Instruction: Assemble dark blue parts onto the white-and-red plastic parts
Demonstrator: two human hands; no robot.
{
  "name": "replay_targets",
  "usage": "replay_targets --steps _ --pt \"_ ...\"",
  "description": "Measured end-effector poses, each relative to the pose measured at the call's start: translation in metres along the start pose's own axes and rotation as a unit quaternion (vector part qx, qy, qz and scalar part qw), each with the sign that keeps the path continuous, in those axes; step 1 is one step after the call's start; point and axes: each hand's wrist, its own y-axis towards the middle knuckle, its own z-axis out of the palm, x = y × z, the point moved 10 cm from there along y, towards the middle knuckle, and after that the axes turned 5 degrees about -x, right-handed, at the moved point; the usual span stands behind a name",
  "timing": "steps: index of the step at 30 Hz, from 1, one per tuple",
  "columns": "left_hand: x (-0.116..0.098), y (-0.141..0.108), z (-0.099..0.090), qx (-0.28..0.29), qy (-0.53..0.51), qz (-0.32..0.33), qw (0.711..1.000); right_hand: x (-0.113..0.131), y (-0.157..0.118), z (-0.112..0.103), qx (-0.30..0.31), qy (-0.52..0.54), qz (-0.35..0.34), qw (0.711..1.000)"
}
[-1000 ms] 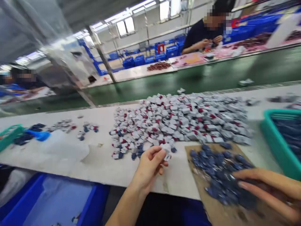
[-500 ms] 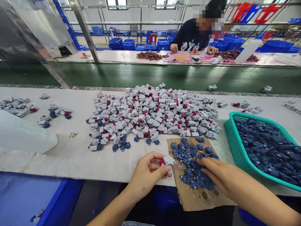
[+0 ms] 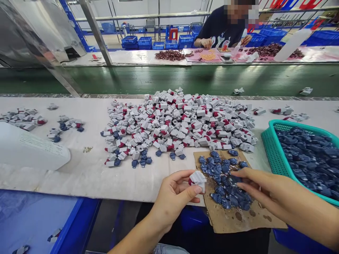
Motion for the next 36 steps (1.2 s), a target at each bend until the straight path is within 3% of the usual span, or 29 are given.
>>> replay_targets --steps 4,9,19,24,28,31,34,36 --pt "0.001 -0.007 0.011 -0.003 -0.069 -0.020 0.997 0.042 0.001 -0.018 -0.072 0.129 0.010 0.989" --pt "-0.003 -0.009 0.016 0.008 -0.104 -0.001 0.995 0.072 -0.003 -0.005 -0.078 0.212 -0.003 0.974" --pt "-0.010 -0.009 0.016 0.029 -0.083 0.042 0.995 0.077 -0.004 0.002 -0.019 0.196 -0.012 0.980" --pt "-0.014 -0.013 0.017 0.053 -0.003 0.063 0.997 0.082 -0.004 0.010 0.077 0.163 -0.033 0.983" --pt "-0.009 -0.013 0.016 0.058 0.014 0.049 0.997 0.074 -0.001 0.025 0.141 0.236 0.011 0.961" --pt "-0.004 -0.008 0.013 0.035 0.002 0.040 0.999 0.069 0.000 0.040 0.151 0.302 0.076 0.938" --pt "-0.004 -0.011 0.015 0.053 0.007 0.037 0.998 0.068 -0.007 0.061 0.175 0.394 0.167 0.887" --pt "-0.009 -0.022 0.006 0.067 0.024 0.035 0.997 0.067 -0.009 0.058 0.149 0.408 0.162 0.886"
